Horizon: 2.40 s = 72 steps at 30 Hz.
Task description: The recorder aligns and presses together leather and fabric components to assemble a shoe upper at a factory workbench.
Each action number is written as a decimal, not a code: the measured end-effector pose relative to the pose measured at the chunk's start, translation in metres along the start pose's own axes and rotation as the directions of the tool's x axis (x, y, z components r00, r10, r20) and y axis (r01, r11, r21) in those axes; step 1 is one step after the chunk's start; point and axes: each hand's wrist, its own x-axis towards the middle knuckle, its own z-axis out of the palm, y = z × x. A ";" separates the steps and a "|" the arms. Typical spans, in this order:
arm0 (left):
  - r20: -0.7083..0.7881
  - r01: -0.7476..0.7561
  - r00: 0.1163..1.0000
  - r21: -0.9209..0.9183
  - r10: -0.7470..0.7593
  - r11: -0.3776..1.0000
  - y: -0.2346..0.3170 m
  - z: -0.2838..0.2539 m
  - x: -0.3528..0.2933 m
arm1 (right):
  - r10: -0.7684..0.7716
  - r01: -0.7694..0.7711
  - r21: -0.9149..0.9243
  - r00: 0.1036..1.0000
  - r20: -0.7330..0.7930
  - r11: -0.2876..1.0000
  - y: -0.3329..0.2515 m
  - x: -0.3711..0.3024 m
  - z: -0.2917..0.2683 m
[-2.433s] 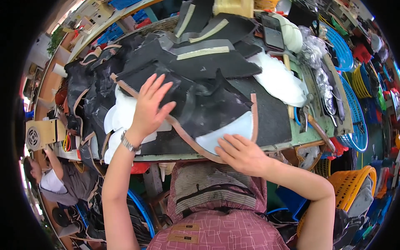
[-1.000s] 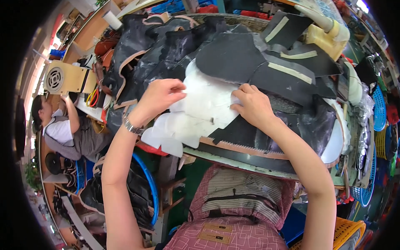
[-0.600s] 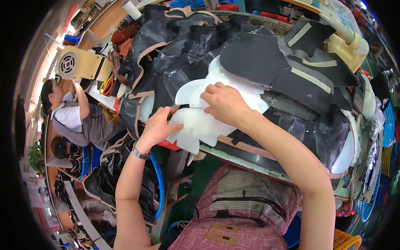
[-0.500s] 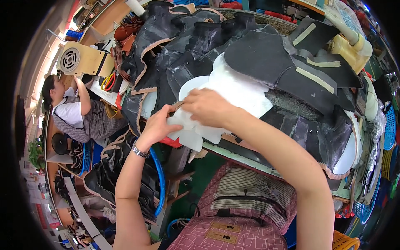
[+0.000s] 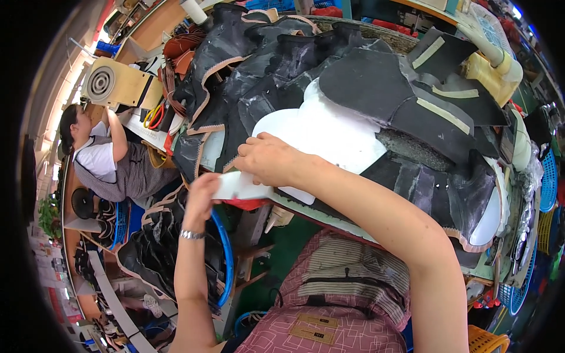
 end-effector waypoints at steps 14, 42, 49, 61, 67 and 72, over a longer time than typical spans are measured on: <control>0.170 -0.526 0.775 -0.361 0.609 0.770 0.081 0.105 -0.066 | 0.842 -0.081 0.908 0.415 -0.345 0.412 -0.016 -0.171 -0.086; 0.641 -0.556 0.724 0.325 0.253 0.765 0.097 0.293 -0.046 | 0.952 -0.726 0.669 0.293 0.090 0.161 -0.003 -0.309 -0.038; 0.718 -0.930 0.348 0.343 0.603 0.129 0.083 0.299 -0.052 | 0.921 -0.857 0.345 0.383 -0.073 0.384 -0.008 -0.306 -0.029; 0.600 -0.995 0.077 0.100 0.797 0.021 0.012 0.283 -0.114 | 0.619 -0.731 0.026 0.557 -0.554 0.681 -0.110 -0.290 0.051; 0.517 -0.979 -0.011 0.167 0.856 -0.114 0.033 0.282 -0.105 | 0.581 -0.780 0.060 0.410 -0.703 0.623 -0.106 -0.272 0.047; 0.786 -0.897 -0.359 -0.143 0.503 -0.418 0.061 0.271 -0.101 | 0.525 -0.634 -0.286 0.764 -0.375 0.719 -0.116 -0.286 0.023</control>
